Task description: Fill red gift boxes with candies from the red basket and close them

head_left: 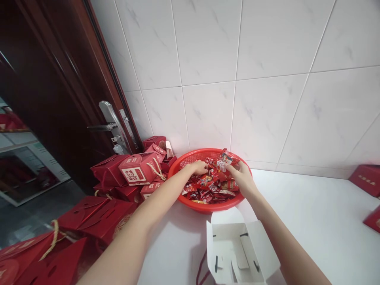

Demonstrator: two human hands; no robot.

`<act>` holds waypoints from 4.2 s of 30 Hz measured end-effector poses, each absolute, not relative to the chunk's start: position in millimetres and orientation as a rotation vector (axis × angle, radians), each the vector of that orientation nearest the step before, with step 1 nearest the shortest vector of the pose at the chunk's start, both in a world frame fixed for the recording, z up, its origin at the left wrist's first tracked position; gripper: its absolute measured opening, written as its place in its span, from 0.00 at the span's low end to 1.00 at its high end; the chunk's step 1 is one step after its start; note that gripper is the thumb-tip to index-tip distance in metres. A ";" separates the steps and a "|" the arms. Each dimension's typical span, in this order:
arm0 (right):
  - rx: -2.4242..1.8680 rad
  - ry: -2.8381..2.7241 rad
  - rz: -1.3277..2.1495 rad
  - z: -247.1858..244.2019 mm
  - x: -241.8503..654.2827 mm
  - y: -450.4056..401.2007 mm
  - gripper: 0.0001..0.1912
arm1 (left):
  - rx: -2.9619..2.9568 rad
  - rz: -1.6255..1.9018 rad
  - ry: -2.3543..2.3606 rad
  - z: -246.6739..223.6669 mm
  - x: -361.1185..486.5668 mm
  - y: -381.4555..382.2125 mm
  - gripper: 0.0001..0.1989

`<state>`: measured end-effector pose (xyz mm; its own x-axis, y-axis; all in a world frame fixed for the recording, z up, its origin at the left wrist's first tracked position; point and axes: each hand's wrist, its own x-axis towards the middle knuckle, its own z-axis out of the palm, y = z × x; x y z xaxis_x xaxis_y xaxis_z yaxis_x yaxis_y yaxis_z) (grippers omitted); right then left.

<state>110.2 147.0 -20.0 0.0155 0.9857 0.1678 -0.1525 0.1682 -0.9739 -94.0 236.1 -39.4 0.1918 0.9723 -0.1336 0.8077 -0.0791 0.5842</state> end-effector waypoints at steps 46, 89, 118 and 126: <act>-0.852 -1.461 1.285 -10.5 115.3 135.0 0.16 | 1.589 1.279 1.159 -6.3 -91.9 157.6 0.17; -0.958 -1.455 1.161 -26.7 114.9 148.6 0.17 | 1.934 0.578 1.757 -9.1 -133.9 185.5 0.20; -0.932 -1.442 1.190 -23.8 115.0 147.6 0.13 | 1.831 0.640 1.366 12.3 -122.0 199.2 0.17; -0.916 -1.431 1.184 -28.0 116.2 150.9 0.15 | 1.787 0.823 1.177 24.2 -112.5 188.3 0.16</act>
